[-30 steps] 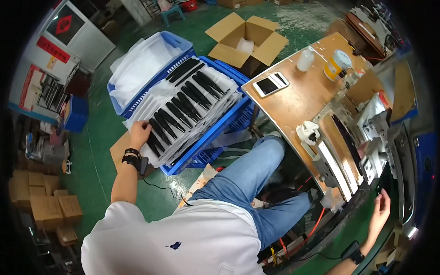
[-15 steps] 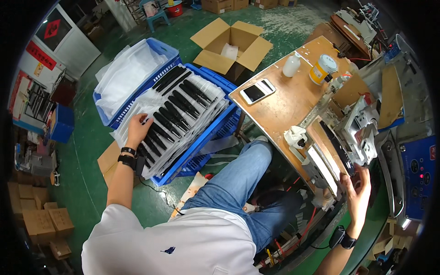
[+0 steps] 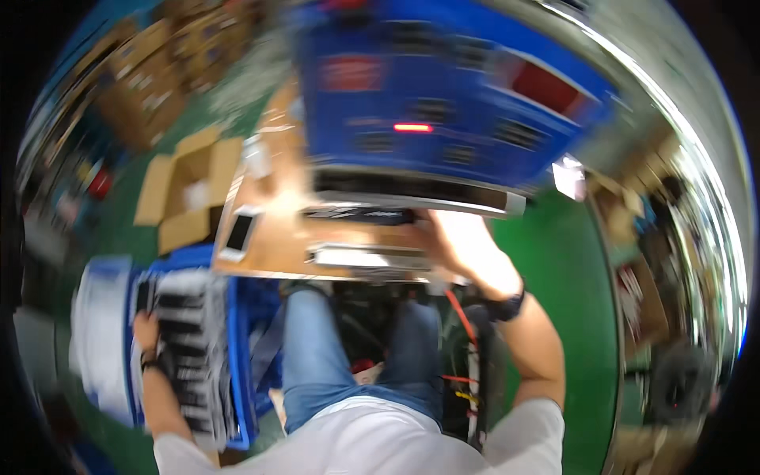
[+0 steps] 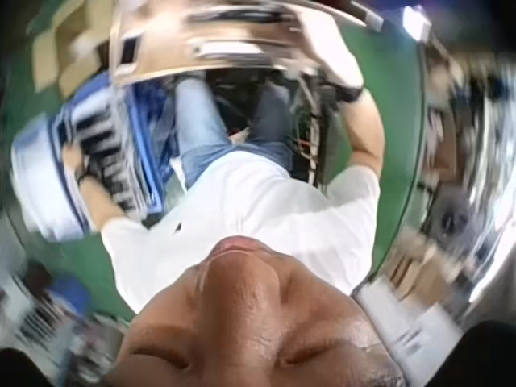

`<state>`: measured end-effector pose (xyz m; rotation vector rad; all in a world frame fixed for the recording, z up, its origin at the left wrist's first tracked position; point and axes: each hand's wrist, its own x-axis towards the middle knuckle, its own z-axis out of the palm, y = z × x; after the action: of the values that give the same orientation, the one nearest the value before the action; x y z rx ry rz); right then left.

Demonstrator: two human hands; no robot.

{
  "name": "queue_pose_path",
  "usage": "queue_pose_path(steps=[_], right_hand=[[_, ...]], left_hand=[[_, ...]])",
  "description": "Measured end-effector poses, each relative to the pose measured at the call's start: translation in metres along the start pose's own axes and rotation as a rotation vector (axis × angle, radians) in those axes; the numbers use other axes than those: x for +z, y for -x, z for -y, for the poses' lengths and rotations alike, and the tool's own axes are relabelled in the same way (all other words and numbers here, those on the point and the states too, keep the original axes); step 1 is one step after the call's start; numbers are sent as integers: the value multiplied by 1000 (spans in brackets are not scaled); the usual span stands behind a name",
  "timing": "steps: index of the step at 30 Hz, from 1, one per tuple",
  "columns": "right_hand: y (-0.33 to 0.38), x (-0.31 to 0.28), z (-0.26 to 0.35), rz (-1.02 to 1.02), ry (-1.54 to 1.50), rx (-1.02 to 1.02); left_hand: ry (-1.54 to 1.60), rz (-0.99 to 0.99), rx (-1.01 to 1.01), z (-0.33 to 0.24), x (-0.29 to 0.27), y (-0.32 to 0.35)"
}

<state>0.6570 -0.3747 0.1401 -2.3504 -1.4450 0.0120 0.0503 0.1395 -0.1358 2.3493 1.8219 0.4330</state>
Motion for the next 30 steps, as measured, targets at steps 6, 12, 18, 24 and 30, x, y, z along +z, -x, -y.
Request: queue_pose_path(steps=[6, 12, 18, 24, 30], right_hand=[[68, -31, -35, -317, -162, -12], [174, -23, -236, -562, -39, 660], [192, -2, -360, -473, 244, 1055], [101, 25, -405, -447, 329, 1042], [59, 47, -406, -523, 207, 911]], left_hand=[[252, 17, 71, 69, 5, -24], [74, 31, 51, 24, -20, -7], [104, -101, -29, -55, -107, 66], [353, -178, 55, -142, -160, 122], [469, -107, 318, -251, -197, 147]])
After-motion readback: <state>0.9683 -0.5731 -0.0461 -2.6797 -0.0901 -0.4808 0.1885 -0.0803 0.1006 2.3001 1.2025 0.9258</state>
